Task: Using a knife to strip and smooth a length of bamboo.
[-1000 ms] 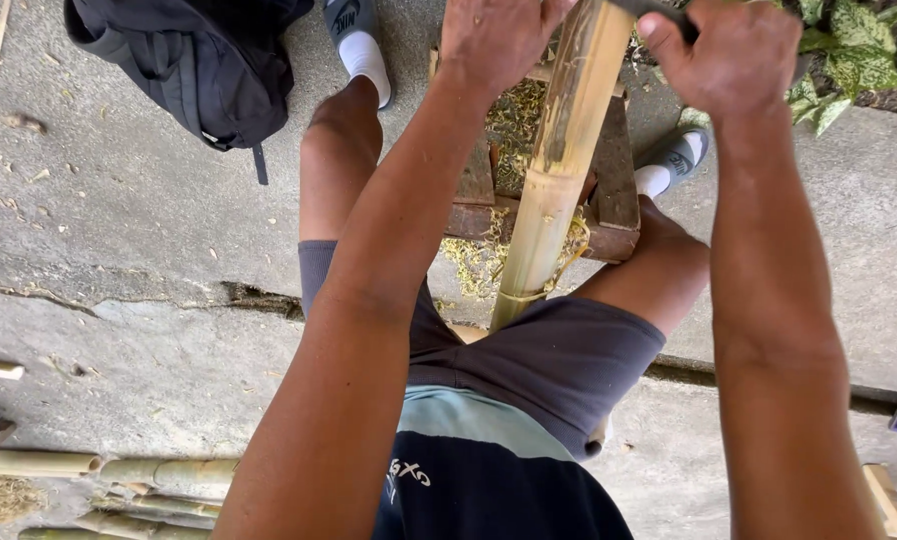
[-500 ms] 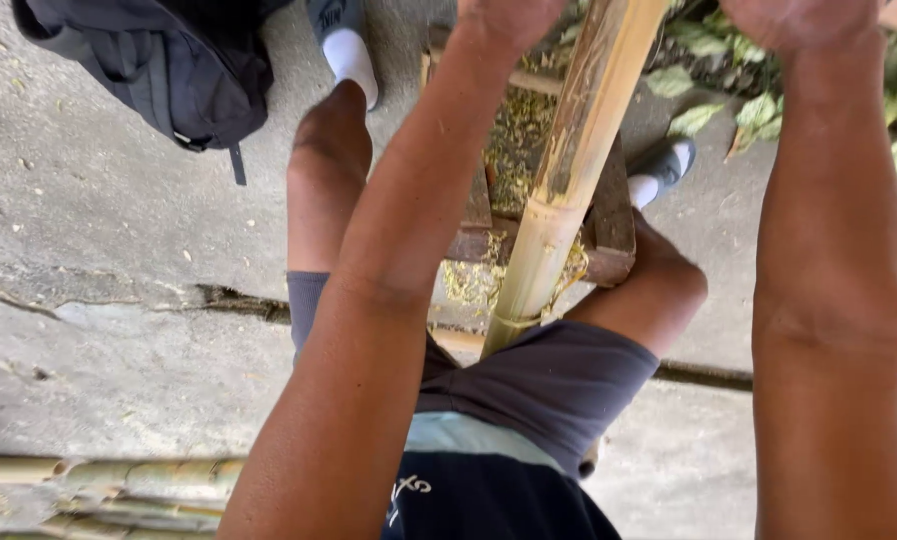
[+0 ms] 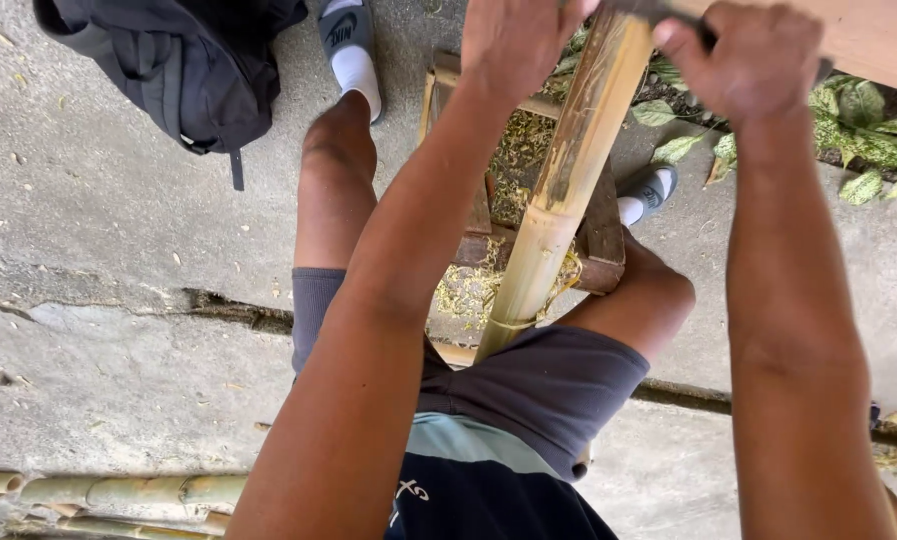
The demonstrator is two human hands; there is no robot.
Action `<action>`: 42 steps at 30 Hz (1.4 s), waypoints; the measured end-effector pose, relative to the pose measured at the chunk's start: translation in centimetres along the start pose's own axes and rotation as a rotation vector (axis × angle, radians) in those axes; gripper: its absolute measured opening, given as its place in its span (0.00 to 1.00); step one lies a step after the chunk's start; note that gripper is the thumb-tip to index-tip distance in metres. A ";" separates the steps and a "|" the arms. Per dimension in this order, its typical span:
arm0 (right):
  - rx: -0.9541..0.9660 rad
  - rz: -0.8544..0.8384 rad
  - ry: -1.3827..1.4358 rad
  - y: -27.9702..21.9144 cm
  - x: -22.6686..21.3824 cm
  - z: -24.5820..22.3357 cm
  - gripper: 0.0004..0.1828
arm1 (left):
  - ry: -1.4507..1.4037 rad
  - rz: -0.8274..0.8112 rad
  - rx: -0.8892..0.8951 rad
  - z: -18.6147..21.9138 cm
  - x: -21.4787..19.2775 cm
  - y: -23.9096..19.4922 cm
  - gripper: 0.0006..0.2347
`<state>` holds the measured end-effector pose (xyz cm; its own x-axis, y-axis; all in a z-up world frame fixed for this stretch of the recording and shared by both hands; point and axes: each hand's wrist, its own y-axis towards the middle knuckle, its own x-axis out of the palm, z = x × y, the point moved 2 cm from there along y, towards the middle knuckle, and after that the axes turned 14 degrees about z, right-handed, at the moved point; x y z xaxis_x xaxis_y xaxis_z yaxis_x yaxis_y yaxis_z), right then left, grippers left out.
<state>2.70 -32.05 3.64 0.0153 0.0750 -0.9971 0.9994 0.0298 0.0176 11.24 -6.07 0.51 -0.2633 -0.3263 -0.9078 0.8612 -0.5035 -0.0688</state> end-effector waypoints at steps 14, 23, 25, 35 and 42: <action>0.126 -0.226 0.019 -19.1 -5.1 -12.4 0.42 | 0.085 0.030 -0.032 3.7 -4.6 -21.2 0.39; 0.165 -0.257 -0.031 -18.8 -6.7 -12.4 0.42 | 0.044 0.077 -0.040 4.0 -2.7 -21.6 0.39; 0.191 -0.341 -0.029 -17.1 -6.6 -11.7 0.43 | 0.047 0.086 -0.063 3.6 -2.8 -20.0 0.39; -0.037 -0.194 -0.023 -10.2 -2.3 -6.1 0.43 | 0.070 0.073 -0.074 1.8 -3.0 -13.3 0.39; -0.238 0.081 -0.050 -10.5 -1.2 -4.5 0.41 | 0.084 0.207 -0.037 1.8 -2.5 -13.3 0.38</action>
<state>-7.99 -27.96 5.00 0.1024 0.0371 -0.9940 0.9595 0.2599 0.1086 -0.37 -0.04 4.42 -0.0433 -0.3514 -0.9352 0.9088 -0.4026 0.1092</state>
